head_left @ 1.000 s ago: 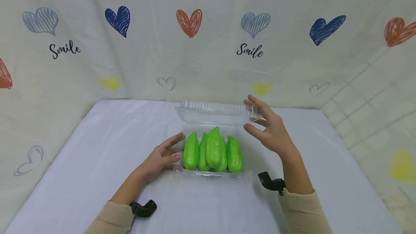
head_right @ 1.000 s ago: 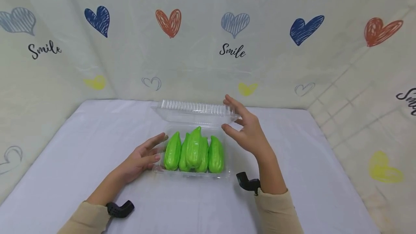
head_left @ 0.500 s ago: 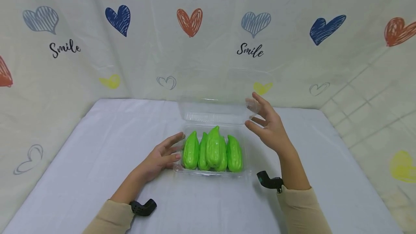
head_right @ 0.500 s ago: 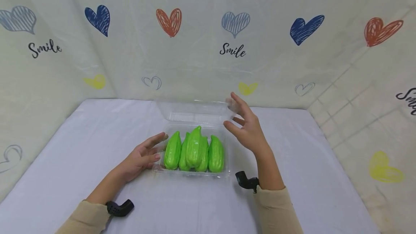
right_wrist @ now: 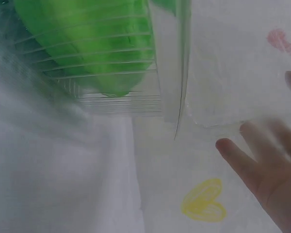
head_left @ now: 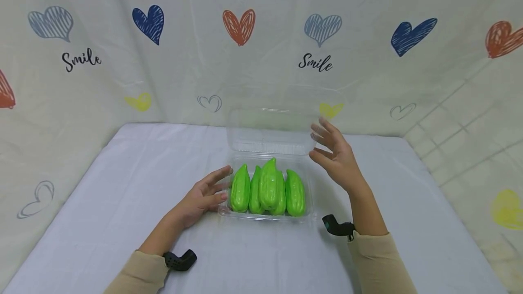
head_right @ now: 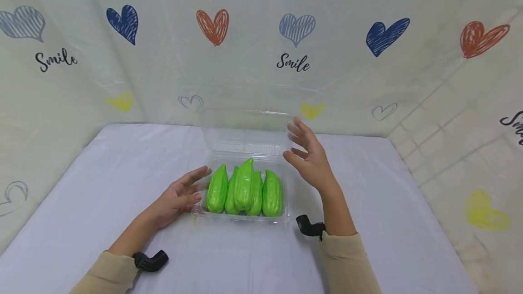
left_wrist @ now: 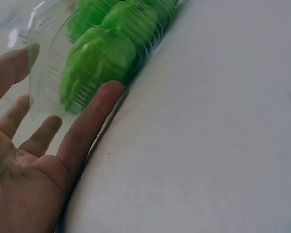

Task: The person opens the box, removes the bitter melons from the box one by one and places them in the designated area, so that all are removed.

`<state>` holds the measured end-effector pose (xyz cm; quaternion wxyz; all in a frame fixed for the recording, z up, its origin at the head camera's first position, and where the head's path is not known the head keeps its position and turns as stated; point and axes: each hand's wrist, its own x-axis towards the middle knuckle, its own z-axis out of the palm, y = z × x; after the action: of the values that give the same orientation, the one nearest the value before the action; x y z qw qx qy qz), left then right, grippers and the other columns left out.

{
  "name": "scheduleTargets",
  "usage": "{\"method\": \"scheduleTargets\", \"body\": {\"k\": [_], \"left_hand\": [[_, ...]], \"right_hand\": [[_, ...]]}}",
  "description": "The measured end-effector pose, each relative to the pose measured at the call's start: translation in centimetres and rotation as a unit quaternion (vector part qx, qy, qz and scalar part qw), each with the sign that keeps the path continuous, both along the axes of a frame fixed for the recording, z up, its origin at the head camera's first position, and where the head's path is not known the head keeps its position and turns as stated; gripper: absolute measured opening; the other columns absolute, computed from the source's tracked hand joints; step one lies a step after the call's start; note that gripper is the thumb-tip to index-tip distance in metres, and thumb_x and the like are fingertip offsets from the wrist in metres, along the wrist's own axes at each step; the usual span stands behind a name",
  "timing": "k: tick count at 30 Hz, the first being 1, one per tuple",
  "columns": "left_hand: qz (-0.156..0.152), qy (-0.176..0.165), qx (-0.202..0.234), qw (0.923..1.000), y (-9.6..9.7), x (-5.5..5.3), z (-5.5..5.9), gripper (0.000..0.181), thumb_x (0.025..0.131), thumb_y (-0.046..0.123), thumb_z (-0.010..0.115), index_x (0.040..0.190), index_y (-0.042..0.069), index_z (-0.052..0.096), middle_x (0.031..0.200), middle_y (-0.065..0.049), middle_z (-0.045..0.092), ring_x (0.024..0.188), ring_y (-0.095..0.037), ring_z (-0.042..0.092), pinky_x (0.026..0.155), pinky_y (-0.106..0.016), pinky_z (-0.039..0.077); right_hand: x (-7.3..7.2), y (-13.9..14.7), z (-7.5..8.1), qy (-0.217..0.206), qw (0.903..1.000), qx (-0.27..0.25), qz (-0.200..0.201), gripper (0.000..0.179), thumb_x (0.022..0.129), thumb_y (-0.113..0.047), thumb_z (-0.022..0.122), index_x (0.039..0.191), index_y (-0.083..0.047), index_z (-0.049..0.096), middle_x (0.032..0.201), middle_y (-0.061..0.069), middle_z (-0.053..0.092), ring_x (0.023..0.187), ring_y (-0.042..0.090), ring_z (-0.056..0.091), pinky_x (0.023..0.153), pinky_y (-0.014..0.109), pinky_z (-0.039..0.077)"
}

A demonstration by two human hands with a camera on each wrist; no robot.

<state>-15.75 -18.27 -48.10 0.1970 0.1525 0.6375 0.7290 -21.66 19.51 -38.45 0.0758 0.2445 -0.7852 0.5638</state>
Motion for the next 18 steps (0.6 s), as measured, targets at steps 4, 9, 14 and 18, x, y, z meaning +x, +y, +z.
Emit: {"method": "scheduleTargets", "body": {"k": [4, 9, 14, 18], "left_hand": [[0.003, -0.005, -0.004, 1.0000, 0.1, 0.0, 0.0, 0.072, 0.096, 0.005, 0.061, 0.158, 0.021, 0.027, 0.165, -0.004, 0.020, 0.149, -0.037, 0.025, 0.094, -0.042, 0.054], [0.006, -0.003, -0.008, 0.9999, 0.1, 0.0, 0.0, 0.072, 0.096, 0.006, 0.062, 0.157, 0.023, 0.029, 0.165, -0.003, 0.021, 0.149, -0.037, 0.025, 0.094, -0.043, 0.054], [0.009, 0.000, -0.011, 0.9999, 0.1, 0.0, 0.1, 0.072, 0.096, 0.006, 0.062, 0.157, 0.023, 0.029, 0.165, -0.003, 0.022, 0.149, -0.037, 0.026, 0.094, -0.043, 0.054], [0.006, 0.000, -0.007, 1.0000, 0.1, 0.0, 0.0, 0.072, 0.096, 0.005, 0.061, 0.158, 0.020, 0.027, 0.165, -0.005, 0.021, 0.148, -0.038, 0.026, 0.094, -0.043, 0.054]], "right_hand": [[-0.2, 0.1, -0.5, -0.013, 0.9999, -0.003, -0.004, 0.078, 0.093, -0.001, 0.066, 0.157, -0.025, 0.028, 0.156, 0.012, 0.041, 0.138, 0.035, 0.046, 0.104, 0.039, 0.048], [-0.4, 0.2, -1.0, -0.024, 0.9996, -0.014, -0.001, 0.076, 0.094, -0.001, 0.065, 0.157, -0.025, 0.029, 0.156, 0.011, 0.041, 0.138, 0.034, 0.046, 0.100, 0.025, 0.048], [-0.6, 0.1, -1.3, -0.028, 0.9993, -0.023, 0.001, 0.074, 0.095, -0.002, 0.064, 0.157, -0.024, 0.029, 0.157, 0.011, 0.040, 0.139, 0.035, 0.045, 0.100, 0.023, 0.048], [-0.7, 0.1, -1.7, -0.042, 0.9986, -0.032, 0.009, 0.074, 0.096, -0.002, 0.064, 0.158, -0.022, 0.028, 0.158, 0.015, 0.037, 0.140, 0.038, 0.042, 0.097, 0.020, 0.048]]}}
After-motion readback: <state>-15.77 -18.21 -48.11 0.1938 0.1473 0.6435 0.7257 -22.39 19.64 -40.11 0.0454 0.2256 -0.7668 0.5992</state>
